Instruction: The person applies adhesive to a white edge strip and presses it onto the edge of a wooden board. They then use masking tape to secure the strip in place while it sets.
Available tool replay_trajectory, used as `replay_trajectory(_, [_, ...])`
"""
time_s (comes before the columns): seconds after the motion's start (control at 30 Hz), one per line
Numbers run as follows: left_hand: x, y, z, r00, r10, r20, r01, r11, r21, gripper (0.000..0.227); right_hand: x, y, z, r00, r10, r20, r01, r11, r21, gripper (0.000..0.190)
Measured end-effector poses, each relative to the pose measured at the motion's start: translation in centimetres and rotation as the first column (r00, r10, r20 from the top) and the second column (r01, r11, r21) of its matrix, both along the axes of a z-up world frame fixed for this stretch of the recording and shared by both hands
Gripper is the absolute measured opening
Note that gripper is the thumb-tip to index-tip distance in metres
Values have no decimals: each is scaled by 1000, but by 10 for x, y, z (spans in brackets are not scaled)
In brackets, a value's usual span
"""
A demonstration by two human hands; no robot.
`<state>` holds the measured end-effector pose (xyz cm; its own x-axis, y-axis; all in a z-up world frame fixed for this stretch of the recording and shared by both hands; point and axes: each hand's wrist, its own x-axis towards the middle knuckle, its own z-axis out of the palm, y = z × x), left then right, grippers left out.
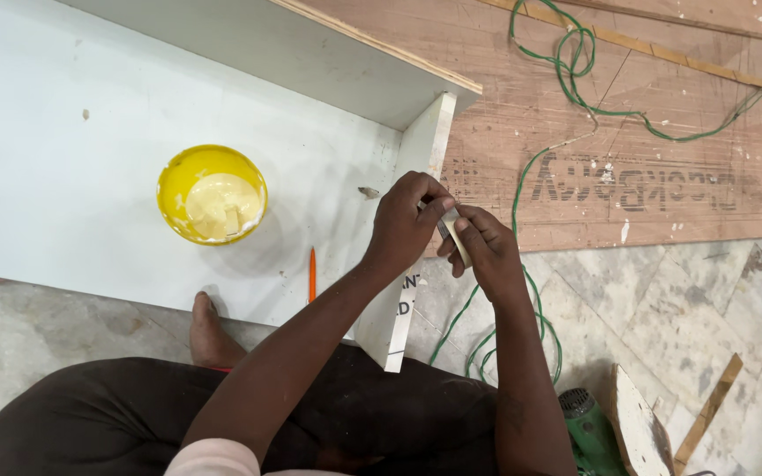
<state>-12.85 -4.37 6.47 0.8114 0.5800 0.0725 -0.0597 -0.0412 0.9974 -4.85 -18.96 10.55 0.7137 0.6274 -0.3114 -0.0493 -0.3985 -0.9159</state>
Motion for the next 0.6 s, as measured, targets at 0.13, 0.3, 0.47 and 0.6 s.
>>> replay_trajectory(0.13, [12, -1, -11, 992, 120, -39, -116, 989, 91, 15, 10, 14, 16, 985, 98, 141, -59, 964, -258, 41])
replay_trajectory(0.3, [51, 29, -39, 952, 295, -84, -299, 953, -43, 22, 53, 56, 51, 913, 289, 287, -123, 867, -482, 46])
replay_trajectory(0.47, [86, 59, -69, 966, 121, -227, -223, 833, -506, 27, 90, 89, 92, 845, 432, 316, -100, 707, -700, 30])
replay_trajectory(0.6, [115, 49, -77, 967, 143, -210, -243, 765, -597, 27, 96, 114, 113, 800, 504, 327, -50, 598, -800, 26])
